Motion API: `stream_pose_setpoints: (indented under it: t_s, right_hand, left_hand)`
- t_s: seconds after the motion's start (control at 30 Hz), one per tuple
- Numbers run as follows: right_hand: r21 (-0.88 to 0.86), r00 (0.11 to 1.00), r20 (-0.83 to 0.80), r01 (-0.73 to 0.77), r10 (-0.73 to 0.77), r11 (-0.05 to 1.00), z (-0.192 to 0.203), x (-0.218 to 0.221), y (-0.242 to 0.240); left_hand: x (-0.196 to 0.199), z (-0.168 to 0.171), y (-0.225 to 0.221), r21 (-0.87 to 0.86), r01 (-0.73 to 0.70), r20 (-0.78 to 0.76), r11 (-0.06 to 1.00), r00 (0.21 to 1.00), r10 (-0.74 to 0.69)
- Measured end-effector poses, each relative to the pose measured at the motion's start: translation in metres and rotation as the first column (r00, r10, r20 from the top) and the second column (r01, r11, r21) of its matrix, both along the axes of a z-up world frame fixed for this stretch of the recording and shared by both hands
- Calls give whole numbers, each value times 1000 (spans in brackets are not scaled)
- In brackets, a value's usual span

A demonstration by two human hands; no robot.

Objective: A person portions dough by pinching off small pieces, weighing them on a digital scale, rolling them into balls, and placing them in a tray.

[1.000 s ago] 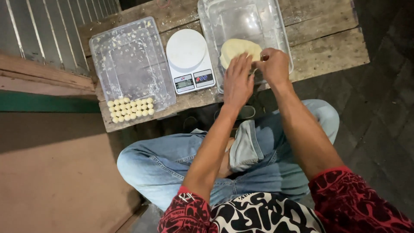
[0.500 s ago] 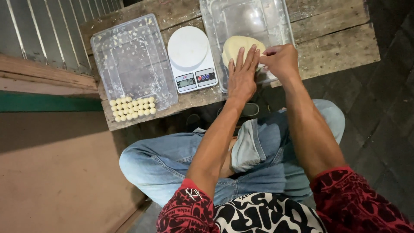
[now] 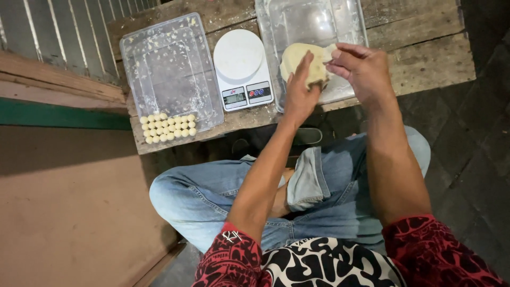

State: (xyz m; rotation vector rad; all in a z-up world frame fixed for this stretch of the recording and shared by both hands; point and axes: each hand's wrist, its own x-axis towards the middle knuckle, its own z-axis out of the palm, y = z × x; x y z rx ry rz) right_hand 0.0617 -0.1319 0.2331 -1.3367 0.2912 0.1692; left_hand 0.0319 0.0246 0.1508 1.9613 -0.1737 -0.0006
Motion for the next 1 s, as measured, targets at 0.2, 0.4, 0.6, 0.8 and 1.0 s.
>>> stream_pose_setpoints:
  t_s: [0.2, 0.4, 0.6, 0.8, 1.0]
  right_hand:
    - [-66, 990, -7, -139, 139, 988, -10, 3, 12]
    - [-78, 991, 5, -135, 136, 988, -20, 1, 21]
    - [-388, 948, 137, -215, 287, 896, -26, 2, 23]
    - [-492, 902, 171, -271, 397, 828, -21, -1, 29]
    - [-492, 939, 146, -203, 310, 847, -9, -3, 27]
  left_hand:
    - [-4, 14, -1, -464, -426, -250, 777, 904, 346]
    - [0, 9, 1, -459, -555, -409, 694, 825, 389]
    - [-3, 9, 4, -525, -579, -385, 623, 815, 433]
    - [-5, 36, 20, -507, -599, -478, 620, 793, 376]
    - [34, -10, 87, -225, -605, -148, 764, 796, 587]
